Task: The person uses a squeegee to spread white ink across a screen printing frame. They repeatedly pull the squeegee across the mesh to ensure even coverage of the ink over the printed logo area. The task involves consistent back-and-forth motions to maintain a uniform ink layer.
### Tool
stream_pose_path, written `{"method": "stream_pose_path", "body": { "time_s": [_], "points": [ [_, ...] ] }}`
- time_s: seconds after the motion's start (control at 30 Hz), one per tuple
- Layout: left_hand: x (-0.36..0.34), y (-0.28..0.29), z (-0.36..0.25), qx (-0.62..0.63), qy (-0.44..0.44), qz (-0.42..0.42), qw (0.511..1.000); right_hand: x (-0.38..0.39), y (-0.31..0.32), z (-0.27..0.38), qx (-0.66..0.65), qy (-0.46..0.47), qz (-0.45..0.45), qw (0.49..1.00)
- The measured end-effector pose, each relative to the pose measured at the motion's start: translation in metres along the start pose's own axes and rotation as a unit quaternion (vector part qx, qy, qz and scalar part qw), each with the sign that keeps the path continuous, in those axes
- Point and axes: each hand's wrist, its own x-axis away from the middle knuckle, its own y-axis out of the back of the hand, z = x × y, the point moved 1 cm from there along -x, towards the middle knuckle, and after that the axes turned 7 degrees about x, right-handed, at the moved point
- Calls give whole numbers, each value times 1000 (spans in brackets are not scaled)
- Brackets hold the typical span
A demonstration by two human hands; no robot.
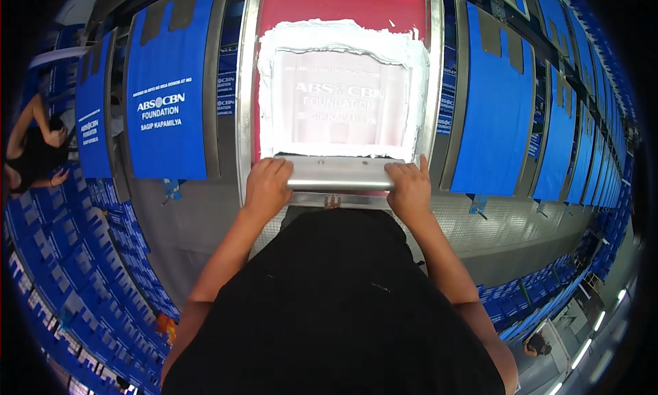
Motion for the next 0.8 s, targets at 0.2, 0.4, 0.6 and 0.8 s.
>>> {"method": "stream_pose_path", "body": {
  "time_s": [0.2, 0.4, 0.6, 0.8],
  "points": [
    [-177, 32, 51, -94, 80, 22, 992, -167, 15, -59, 84, 6, 10, 996],
    [-233, 73, 50, -89, 87, -3, 992, -245, 62, -84, 23, 13, 74, 997],
    [-115, 64, -9, -12, 58, -203, 977, -276, 111, -93, -83, -37, 169, 981],
    [83, -92, -46, 291, 356, 309, 833, -296, 72, -85, -58, -25, 195, 979]
  ]
}}
